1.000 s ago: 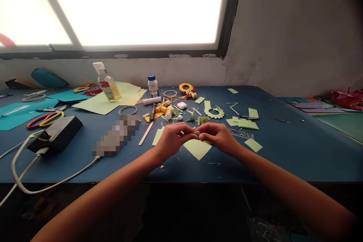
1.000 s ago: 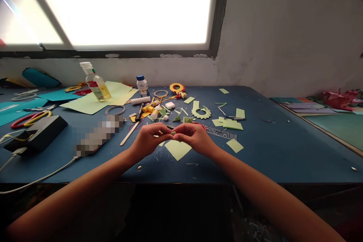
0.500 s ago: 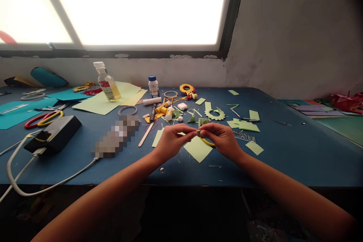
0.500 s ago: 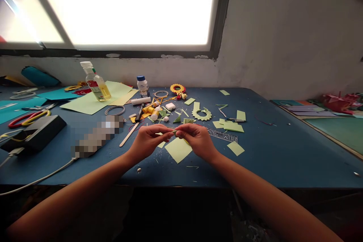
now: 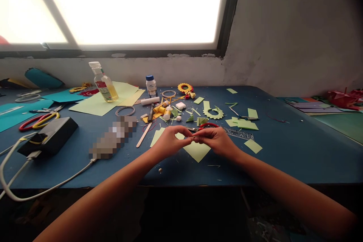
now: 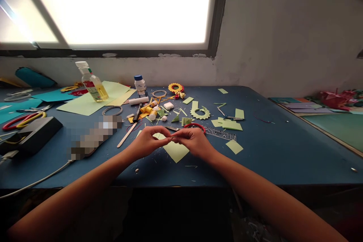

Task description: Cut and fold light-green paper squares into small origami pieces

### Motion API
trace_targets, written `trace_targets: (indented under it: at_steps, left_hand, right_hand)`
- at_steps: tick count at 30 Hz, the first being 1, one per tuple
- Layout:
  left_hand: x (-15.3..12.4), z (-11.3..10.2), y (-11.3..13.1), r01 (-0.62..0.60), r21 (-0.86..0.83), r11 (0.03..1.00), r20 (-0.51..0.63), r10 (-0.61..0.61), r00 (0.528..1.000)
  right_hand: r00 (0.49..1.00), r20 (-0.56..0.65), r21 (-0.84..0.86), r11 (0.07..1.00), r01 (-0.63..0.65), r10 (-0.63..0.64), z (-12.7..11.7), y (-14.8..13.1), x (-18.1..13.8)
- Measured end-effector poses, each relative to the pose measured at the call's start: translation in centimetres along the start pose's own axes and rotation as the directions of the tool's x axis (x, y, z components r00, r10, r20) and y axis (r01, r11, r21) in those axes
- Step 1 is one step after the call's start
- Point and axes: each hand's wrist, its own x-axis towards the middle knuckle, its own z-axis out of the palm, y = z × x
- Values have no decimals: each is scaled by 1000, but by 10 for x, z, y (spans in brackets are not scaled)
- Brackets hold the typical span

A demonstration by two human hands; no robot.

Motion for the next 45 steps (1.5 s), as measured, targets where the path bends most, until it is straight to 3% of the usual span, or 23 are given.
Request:
trace_targets:
  at_steps: [5,8,13,19,23,27,29,31,33,36,38,41,43,45]
  left_hand:
    - [1,-2,-1,38,30,999,-13,-37,999]
    - [0,-1,1,65,1,998,32,-65,997]
    - [-1,-1,-1,34,29,999,133,-38,990]
    - [-4,-1,4,5,12,1000,64,-6,998]
    - [-3,1,3,47,-87,995,88,-39,995]
    - [1,-7,2,76,-139,987,59,-68,996]
    - [5,-15,6,63,-6,998,19,-63,998]
    - [10,-22,12,29,199,980,81,-46,996]
    - [14,-24,17,-70,370,926,245,-25,969]
    - [19,-16,21,-206,457,865,442,-20,897]
    - [20,-9,19,-220,475,852,478,-40,878]
    - [20,-2,12,-202,467,861,453,-37,891]
    - [20,-2,9,-195,459,867,435,-28,900]
    - [20,-3,8,-210,439,873,447,-10,894]
  right_hand:
    - [1000,18,40,999,-24,24,-1,6,5]
    - [998,5,25,997,-70,70,-1,4,2]
    - [994,95,-45,998,-53,57,0,-2,-3]
    - [991,110,-45,996,-73,77,0,-5,-3]
    - [995,87,-14,998,-56,57,-5,-6,-3]
    - [995,-64,-173,983,63,-75,-25,-20,12]
    - [952,-205,-362,922,141,-226,-40,-29,27]
    - [909,-266,-589,800,108,-319,-52,-33,44]
    - [942,-208,-710,703,40,-263,-60,-32,60]
    - [997,-27,-786,617,26,-76,-62,-26,72]
    - [993,14,-814,576,78,-115,-61,-23,70]
    - [958,90,-793,562,235,-273,-56,-23,55]
    - [927,261,-707,600,374,-271,-52,-23,43]
    - [874,447,-608,652,453,-191,-48,-20,31]
